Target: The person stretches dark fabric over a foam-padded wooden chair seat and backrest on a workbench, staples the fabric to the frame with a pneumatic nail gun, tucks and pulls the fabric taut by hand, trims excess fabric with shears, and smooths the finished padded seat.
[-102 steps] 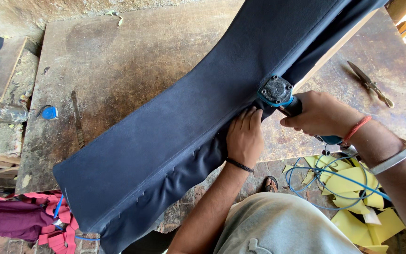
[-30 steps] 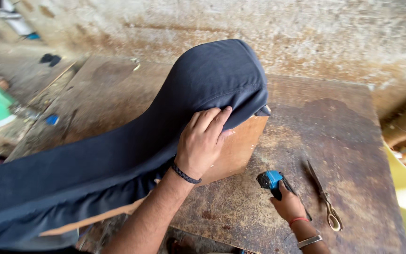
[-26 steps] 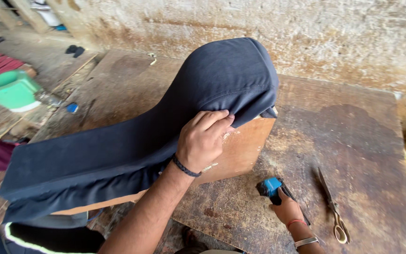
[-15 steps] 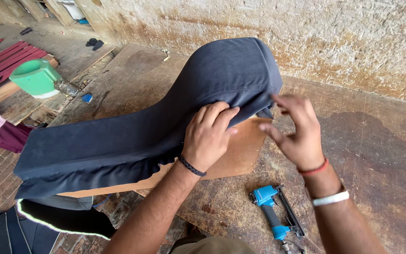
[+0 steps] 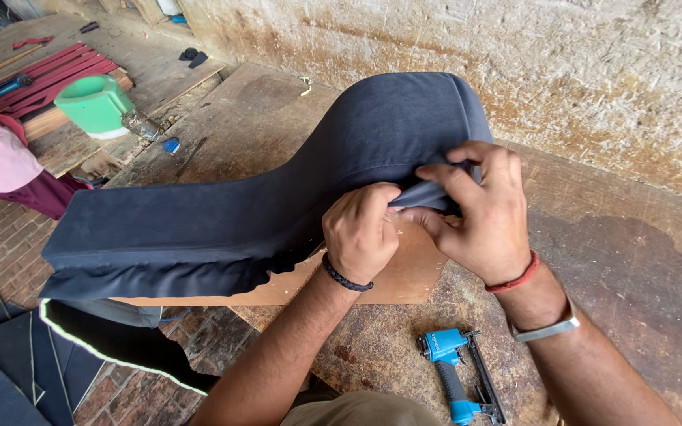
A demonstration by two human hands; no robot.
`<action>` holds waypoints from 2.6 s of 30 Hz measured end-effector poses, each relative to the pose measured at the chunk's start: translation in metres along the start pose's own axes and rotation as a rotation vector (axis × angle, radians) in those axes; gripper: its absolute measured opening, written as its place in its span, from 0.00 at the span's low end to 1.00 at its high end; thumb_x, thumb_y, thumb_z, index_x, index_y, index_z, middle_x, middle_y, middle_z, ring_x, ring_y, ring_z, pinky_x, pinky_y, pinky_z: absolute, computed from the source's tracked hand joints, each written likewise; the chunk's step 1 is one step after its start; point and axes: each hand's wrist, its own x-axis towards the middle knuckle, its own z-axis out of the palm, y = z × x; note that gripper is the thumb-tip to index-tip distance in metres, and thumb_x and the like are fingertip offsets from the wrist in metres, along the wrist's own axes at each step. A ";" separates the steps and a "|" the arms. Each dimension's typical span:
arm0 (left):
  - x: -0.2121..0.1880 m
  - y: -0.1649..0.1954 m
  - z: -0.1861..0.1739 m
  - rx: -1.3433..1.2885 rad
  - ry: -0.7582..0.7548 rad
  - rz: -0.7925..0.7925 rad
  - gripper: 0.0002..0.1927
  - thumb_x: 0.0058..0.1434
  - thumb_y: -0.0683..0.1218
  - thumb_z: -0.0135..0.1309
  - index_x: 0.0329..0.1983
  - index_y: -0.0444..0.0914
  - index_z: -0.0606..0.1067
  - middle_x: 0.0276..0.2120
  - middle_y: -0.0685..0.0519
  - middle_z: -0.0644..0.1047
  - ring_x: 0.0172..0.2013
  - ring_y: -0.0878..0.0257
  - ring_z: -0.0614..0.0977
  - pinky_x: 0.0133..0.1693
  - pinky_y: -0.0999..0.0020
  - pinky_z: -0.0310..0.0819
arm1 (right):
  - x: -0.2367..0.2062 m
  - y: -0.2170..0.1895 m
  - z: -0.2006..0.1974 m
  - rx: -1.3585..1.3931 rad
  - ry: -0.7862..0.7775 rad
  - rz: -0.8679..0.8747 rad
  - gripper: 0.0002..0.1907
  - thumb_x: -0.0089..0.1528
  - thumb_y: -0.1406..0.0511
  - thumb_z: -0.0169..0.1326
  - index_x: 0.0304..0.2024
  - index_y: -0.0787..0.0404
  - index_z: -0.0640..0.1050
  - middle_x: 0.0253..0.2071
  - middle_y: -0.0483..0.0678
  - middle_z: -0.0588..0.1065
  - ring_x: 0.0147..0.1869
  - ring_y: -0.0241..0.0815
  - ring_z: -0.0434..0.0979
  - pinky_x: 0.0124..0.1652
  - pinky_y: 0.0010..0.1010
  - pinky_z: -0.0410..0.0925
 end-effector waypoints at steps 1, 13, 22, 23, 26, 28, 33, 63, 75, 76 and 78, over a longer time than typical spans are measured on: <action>0.000 -0.001 0.001 -0.013 -0.008 0.010 0.11 0.59 0.30 0.51 0.43 0.36 0.72 0.36 0.48 0.81 0.37 0.53 0.86 0.42 0.59 0.83 | -0.001 0.007 0.001 -0.012 0.012 -0.043 0.21 0.46 0.62 0.72 0.42 0.57 0.84 0.48 0.48 0.75 0.53 0.49 0.71 0.51 0.39 0.69; -0.004 -0.013 0.019 -0.135 -0.170 0.064 0.05 0.70 0.34 0.51 0.41 0.37 0.74 0.44 0.48 0.84 0.46 0.57 0.87 0.49 0.64 0.85 | 0.010 0.109 -0.027 0.111 -0.087 -0.392 0.03 0.57 0.73 0.55 0.30 0.61 0.79 0.41 0.48 0.77 0.51 0.43 0.78 0.53 0.34 0.74; 0.014 0.008 0.007 -0.148 -0.302 0.003 0.04 0.68 0.35 0.54 0.42 0.37 0.74 0.46 0.48 0.84 0.48 0.57 0.87 0.50 0.65 0.84 | 0.006 0.096 -0.008 0.267 -0.272 -0.456 0.20 0.44 0.76 0.58 0.36 0.54 0.86 0.47 0.41 0.80 0.56 0.47 0.75 0.61 0.40 0.66; 0.015 0.010 0.006 -0.153 -0.313 -0.007 0.04 0.68 0.36 0.54 0.42 0.37 0.74 0.46 0.48 0.84 0.48 0.57 0.87 0.50 0.65 0.84 | 0.009 0.101 -0.011 0.239 -0.286 -0.450 0.21 0.43 0.76 0.57 0.36 0.54 0.86 0.46 0.40 0.81 0.56 0.46 0.76 0.61 0.40 0.66; 0.018 0.015 0.004 -0.129 -0.330 -0.006 0.04 0.67 0.37 0.55 0.43 0.36 0.75 0.48 0.48 0.83 0.49 0.57 0.86 0.51 0.65 0.83 | 0.009 0.109 -0.011 0.141 -0.229 -0.514 0.17 0.49 0.76 0.59 0.36 0.52 0.86 0.44 0.39 0.82 0.54 0.40 0.77 0.62 0.39 0.65; 0.020 0.016 -0.001 -0.141 -0.357 0.018 0.06 0.65 0.39 0.58 0.44 0.37 0.76 0.49 0.48 0.82 0.49 0.56 0.86 0.51 0.64 0.83 | 0.003 0.110 -0.010 0.088 -0.166 -0.547 0.15 0.54 0.75 0.61 0.36 0.50 0.87 0.44 0.38 0.83 0.53 0.37 0.78 0.61 0.38 0.64; 0.040 0.002 -0.019 -0.281 -0.537 -0.072 0.08 0.68 0.44 0.57 0.49 0.40 0.78 0.54 0.52 0.81 0.48 0.61 0.87 0.49 0.67 0.84 | -0.020 0.109 -0.005 0.044 -0.043 -0.470 0.12 0.58 0.71 0.61 0.38 0.47 0.87 0.44 0.34 0.83 0.52 0.35 0.77 0.65 0.38 0.61; 0.169 0.011 0.113 -0.359 -1.502 0.486 0.13 0.39 0.51 0.75 0.28 0.44 0.86 0.29 0.58 0.85 0.30 0.65 0.86 0.34 0.68 0.79 | -0.364 -0.030 0.104 -0.222 -1.035 1.316 0.47 0.48 0.51 0.75 0.59 0.60 0.61 0.56 0.60 0.74 0.60 0.59 0.77 0.58 0.42 0.72; 0.160 0.008 0.079 -0.348 -1.360 0.321 0.14 0.37 0.50 0.76 0.27 0.46 0.86 0.30 0.54 0.85 0.32 0.61 0.86 0.38 0.63 0.81 | -0.182 -0.096 -0.050 0.006 -0.544 1.655 0.16 0.58 0.57 0.67 0.34 0.64 0.82 0.22 0.51 0.80 0.25 0.42 0.80 0.30 0.39 0.73; 0.159 0.009 0.077 -0.347 -1.369 0.326 0.14 0.37 0.51 0.75 0.28 0.46 0.86 0.31 0.55 0.85 0.32 0.61 0.86 0.38 0.63 0.81 | -0.157 -0.108 -0.068 0.035 -0.432 1.636 0.13 0.55 0.59 0.67 0.30 0.62 0.82 0.21 0.51 0.80 0.24 0.43 0.81 0.29 0.39 0.74; 0.158 0.011 0.074 -0.332 -1.368 0.344 0.15 0.38 0.52 0.76 0.29 0.46 0.86 0.32 0.54 0.85 0.34 0.61 0.86 0.39 0.62 0.81 | -0.111 -0.127 -0.091 -0.103 -0.488 1.585 0.12 0.61 0.62 0.67 0.34 0.64 0.79 0.27 0.53 0.78 0.29 0.45 0.78 0.33 0.38 0.75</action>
